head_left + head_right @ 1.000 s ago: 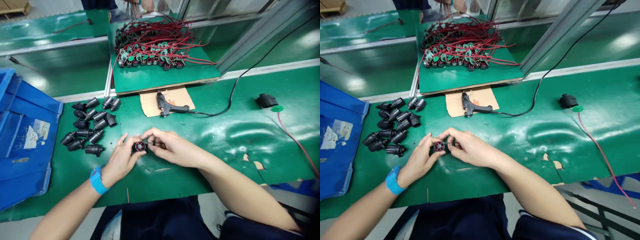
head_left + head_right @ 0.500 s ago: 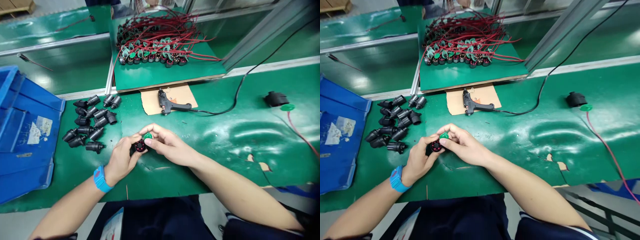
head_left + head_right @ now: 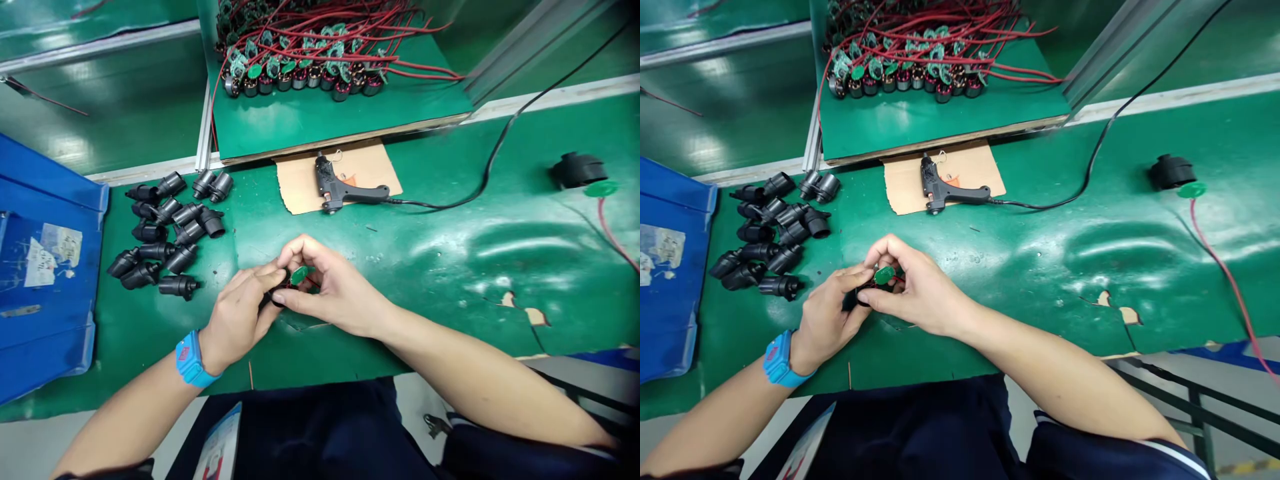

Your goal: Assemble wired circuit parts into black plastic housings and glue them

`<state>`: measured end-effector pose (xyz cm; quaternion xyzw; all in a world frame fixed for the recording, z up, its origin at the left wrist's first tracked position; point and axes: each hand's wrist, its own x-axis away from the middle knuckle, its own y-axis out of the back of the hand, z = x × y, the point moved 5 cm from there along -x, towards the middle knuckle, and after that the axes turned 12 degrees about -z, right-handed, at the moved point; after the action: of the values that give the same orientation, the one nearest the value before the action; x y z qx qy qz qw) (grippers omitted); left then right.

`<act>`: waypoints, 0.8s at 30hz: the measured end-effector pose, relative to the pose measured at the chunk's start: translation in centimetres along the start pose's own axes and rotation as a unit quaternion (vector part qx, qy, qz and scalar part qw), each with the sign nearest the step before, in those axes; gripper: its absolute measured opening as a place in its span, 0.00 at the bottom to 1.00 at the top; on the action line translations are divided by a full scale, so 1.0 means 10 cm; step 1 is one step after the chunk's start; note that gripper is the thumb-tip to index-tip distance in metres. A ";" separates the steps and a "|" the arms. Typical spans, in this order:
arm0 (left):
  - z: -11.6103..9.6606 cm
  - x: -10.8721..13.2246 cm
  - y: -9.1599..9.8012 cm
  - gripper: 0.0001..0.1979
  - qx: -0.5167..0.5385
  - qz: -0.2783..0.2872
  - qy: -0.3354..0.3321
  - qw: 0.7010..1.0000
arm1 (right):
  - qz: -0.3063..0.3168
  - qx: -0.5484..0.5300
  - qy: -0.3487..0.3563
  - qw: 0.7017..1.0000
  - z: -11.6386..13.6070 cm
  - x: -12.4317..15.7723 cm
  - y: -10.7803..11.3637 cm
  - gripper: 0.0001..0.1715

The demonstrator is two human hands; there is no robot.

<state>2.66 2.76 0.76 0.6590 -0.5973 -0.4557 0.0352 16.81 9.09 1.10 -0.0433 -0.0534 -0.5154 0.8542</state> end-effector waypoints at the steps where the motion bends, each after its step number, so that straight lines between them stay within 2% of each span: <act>1: -0.02 0.00 0.00 0.17 -0.002 -0.003 -0.010 1.000 | -0.005 -0.001 0.003 1.000 0.00 0.00 -0.01 0.17; 7: -0.07 0.00 0.02 0.21 -0.041 -0.002 -0.049 0.998 | -0.002 0.011 0.028 1.000 -0.05 -0.03 -0.10 0.21; 10: -0.02 -0.01 0.02 0.16 -0.054 0.000 -0.023 0.998 | 0.016 0.040 0.024 0.999 -0.04 -0.03 -0.02 0.16; 14: 0.05 -0.01 0.00 0.14 -0.051 -0.009 0.007 0.999 | 0.028 0.134 0.019 0.990 0.06 0.04 0.07 0.19; 18: 0.06 -0.06 0.05 0.21 -0.044 0.055 -0.052 0.996 | -0.034 0.250 0.112 0.961 0.18 0.20 0.21 0.11; 20: 0.14 -0.16 0.17 0.22 -0.114 0.065 -0.063 0.989 | -0.110 0.327 0.154 0.926 0.18 0.27 0.51 0.11; 21: 0.21 -0.22 0.28 0.22 -0.172 0.039 -0.059 0.983 | -0.172 0.375 0.155 0.898 0.15 0.31 0.76 0.12; 22: 0.30 -0.28 0.39 0.23 -0.234 0.006 -0.049 0.971 | -0.241 0.423 0.142 0.862 0.12 0.35 1.06 0.14; 24: 0.49 -0.36 0.54 0.25 -0.308 -0.021 -0.038 0.950 | -0.390 0.504 0.076 0.767 0.04 0.50 1.78 0.19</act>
<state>-4.05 6.64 3.11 0.6106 -0.4151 -0.6428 0.2041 34.85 13.07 1.84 0.4573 -0.2521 -0.7046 0.4805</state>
